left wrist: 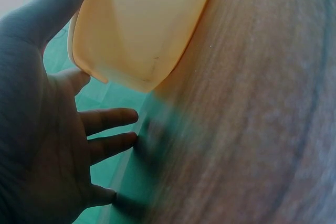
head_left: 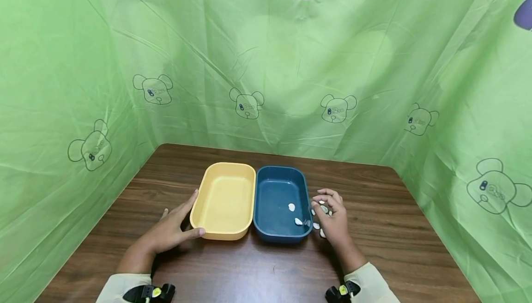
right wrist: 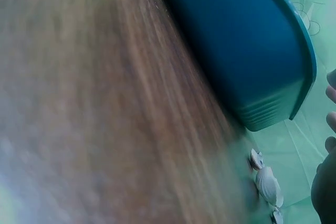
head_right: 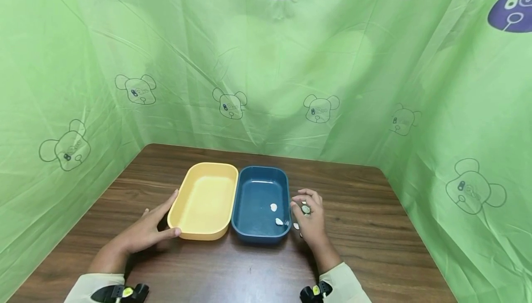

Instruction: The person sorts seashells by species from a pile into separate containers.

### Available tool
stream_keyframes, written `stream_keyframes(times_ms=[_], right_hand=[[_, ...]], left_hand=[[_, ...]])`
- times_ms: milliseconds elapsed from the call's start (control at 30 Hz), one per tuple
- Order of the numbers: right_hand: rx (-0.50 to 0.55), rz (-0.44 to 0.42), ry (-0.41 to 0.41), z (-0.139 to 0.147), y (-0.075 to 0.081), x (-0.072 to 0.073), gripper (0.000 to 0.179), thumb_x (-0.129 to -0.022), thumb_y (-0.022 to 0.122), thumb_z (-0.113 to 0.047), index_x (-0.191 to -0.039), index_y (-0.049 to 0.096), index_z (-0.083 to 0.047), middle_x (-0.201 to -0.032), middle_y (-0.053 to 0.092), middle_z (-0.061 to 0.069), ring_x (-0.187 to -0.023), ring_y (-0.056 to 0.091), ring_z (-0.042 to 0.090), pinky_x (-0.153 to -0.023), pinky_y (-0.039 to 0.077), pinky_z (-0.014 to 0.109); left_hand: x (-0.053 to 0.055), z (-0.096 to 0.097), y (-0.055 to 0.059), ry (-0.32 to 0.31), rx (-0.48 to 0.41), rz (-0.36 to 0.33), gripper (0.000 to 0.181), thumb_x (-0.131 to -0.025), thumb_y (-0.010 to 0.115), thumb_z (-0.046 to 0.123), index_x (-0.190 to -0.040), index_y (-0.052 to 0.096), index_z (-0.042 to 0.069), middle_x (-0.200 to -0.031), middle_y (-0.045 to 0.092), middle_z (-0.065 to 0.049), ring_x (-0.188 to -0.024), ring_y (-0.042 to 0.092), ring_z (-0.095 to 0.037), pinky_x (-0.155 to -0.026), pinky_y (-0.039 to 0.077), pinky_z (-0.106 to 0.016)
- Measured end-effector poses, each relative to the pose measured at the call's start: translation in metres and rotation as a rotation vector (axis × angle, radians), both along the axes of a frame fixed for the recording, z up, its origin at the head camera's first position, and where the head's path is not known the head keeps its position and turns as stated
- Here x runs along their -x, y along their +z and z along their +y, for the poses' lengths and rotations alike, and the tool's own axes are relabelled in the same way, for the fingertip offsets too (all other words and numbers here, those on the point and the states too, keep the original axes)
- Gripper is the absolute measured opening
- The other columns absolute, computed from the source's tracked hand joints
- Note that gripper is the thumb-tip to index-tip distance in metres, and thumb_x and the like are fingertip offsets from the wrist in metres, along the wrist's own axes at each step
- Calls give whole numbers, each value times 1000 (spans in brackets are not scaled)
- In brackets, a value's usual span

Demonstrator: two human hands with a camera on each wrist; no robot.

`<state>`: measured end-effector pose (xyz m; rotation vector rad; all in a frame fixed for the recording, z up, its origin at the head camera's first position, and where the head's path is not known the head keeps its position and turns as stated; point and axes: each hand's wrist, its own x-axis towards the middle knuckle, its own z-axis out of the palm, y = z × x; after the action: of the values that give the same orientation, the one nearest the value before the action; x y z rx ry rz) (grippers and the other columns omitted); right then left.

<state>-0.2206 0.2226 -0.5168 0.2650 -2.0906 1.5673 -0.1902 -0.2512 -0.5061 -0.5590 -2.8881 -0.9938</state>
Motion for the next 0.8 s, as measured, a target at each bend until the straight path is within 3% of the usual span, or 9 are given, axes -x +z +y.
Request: stream_keyframes(times_ms=[367, 567, 800], right_hand=[[7, -27, -30, 10, -1, 4, 10, -93, 79, 6, -101, 79, 1, -127, 67, 9, -130, 51, 15, -107, 40, 13], [-15, 28, -104, 15, -5, 11, 13, -87, 80, 12, -96, 78, 3, -124, 67, 13, -126, 50, 28, -103, 31, 20], [-39, -41, -198, 25, -5, 14, 10, -88, 81, 10, -97, 77, 8, -126, 68, 23, -123, 49, 27, -103, 31, 36]], left_hand=[[0, 1, 1, -1, 2, -2, 113, -93, 81, 52, -177, 15, 17, -177, 33, -24, -155, 38, -63, -107, 12, -101], [-1, 0, 1, -3, -4, -3, 113, -94, 81, 52, -178, 11, 24, -178, 32, -23, -156, 37, -62, -107, 12, -101], [0, 0, 1, -3, -6, -5, 113, -94, 81, 51, -178, 11, 25, -178, 32, -23, -156, 37, -61, -107, 12, -101]])
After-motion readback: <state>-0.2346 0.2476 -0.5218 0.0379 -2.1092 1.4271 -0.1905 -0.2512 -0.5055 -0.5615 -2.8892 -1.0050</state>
